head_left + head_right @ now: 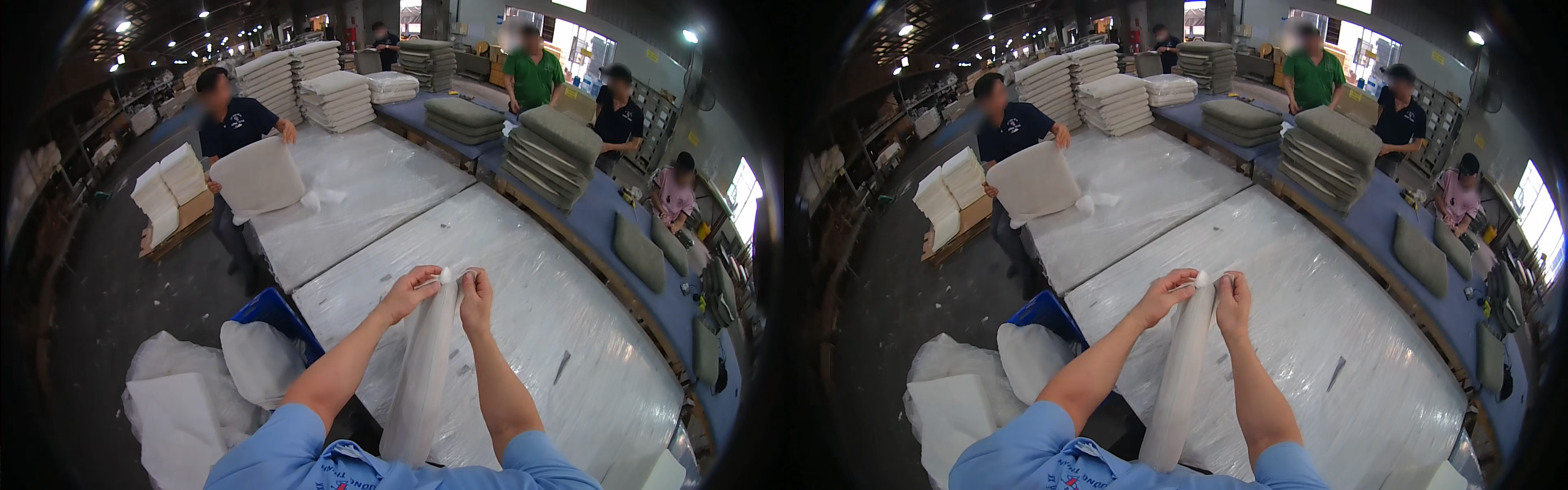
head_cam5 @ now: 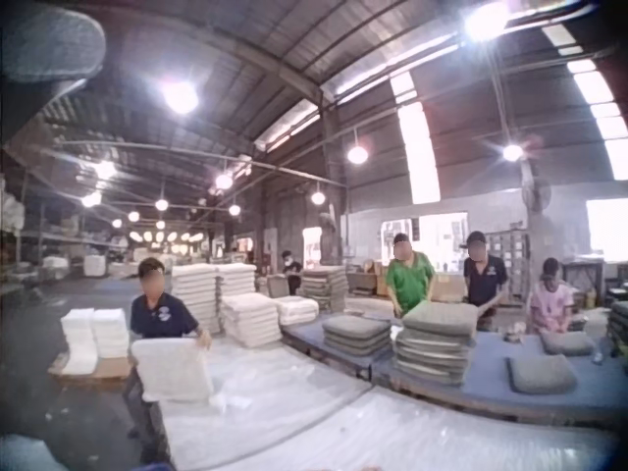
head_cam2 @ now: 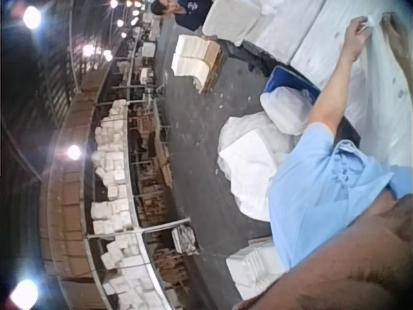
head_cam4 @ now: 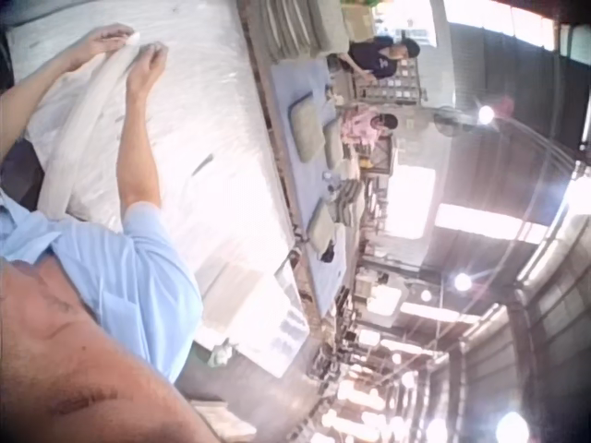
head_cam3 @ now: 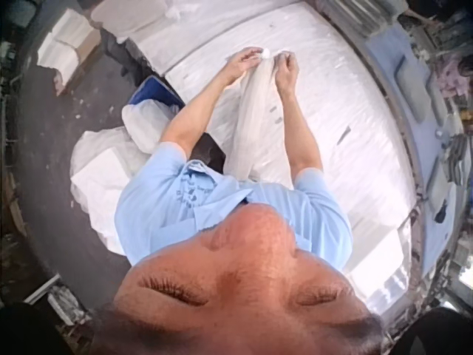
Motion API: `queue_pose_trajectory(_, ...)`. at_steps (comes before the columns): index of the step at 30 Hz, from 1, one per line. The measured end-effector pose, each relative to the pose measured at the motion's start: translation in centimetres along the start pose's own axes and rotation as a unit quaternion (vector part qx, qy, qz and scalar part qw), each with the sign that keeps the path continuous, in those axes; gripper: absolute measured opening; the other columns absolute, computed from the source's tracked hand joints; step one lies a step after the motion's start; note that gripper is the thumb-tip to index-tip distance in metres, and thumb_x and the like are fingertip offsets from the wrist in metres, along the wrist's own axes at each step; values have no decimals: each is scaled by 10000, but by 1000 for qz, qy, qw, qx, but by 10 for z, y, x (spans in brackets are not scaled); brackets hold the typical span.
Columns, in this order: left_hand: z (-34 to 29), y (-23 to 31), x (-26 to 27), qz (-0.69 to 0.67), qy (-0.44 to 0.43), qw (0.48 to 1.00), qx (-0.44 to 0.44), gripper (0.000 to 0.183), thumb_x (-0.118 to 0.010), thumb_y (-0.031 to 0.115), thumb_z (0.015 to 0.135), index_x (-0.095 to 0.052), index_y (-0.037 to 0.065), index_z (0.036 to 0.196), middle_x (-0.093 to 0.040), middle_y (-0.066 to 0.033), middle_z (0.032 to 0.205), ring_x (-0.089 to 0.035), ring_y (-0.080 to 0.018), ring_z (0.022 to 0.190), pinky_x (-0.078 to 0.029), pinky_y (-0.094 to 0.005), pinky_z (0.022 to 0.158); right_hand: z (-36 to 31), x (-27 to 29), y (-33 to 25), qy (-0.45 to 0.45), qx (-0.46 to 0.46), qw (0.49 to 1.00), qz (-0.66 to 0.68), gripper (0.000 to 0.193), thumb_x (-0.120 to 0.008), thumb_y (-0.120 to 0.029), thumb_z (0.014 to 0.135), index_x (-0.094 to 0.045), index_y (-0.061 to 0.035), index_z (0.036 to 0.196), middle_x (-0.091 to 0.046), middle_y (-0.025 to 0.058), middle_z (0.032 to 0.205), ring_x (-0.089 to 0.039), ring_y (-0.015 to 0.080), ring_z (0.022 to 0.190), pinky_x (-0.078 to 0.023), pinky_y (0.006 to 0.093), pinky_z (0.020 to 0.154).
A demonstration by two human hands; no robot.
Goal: The person repeatedly picks up white pillow covers, opens them, and inserts white foam inserts by hand. The person then folds the covers closed and stacks the finished pillows. The person also pulls loose white filling from a green bag and places it onto foam pieces.
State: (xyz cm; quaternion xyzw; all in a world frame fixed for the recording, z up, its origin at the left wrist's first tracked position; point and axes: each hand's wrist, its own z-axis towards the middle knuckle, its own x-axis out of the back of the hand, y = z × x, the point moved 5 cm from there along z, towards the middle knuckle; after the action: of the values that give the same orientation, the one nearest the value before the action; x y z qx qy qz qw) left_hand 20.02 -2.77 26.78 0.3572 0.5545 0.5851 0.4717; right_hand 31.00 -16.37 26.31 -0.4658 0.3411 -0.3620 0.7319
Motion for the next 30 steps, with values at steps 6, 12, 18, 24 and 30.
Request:
queue_pose_trajectory(6,2,-6,-17,-11,40,998,45,445,-550,403,1056,-607,31,1293,-662,-67,1121,-598,-127,1011,-486,-294,904,14,-14,-5,23,-14,998,-48,317,-648,-235,1020,-542,-74,768,-500,-55,729,-409,46,708,-343,259,599)
queue_pose_trajectory(12,0,-10,-27,-22,99,994,41,478,-466,450,1085,-660,38,943,-690,-63,837,-623,-137,713,-510,-314,687,36,-22,-12,1,-22,987,-160,489,-785,-250,896,-472,-63,570,-426,-45,547,-343,65,548,-293,311,481)
queue_pose_trajectory(18,2,-14,-29,-8,130,989,74,530,-448,450,1082,-677,20,876,-691,-83,795,-631,-151,709,-506,-328,684,42,-21,-2,-23,-17,963,-268,462,-767,-237,872,-484,-18,580,-420,-5,529,-354,92,539,-320,351,487)
queue_pose_trajectory(24,4,-8,-21,85,159,983,41,614,-405,518,1057,-704,9,892,-719,-172,826,-685,-294,799,-500,-427,771,54,-28,0,-41,-28,961,-270,472,-766,-232,892,-463,-61,572,-393,-50,567,-328,66,565,-269,317,493)
queue_pose_trajectory(30,3,-6,-16,52,80,993,62,548,-497,518,1029,-701,15,960,-709,-113,876,-654,-221,827,-496,-372,777,50,-30,0,-22,-58,991,-122,539,-747,-301,950,-448,-87,556,-379,-68,552,-308,58,561,-236,305,497)
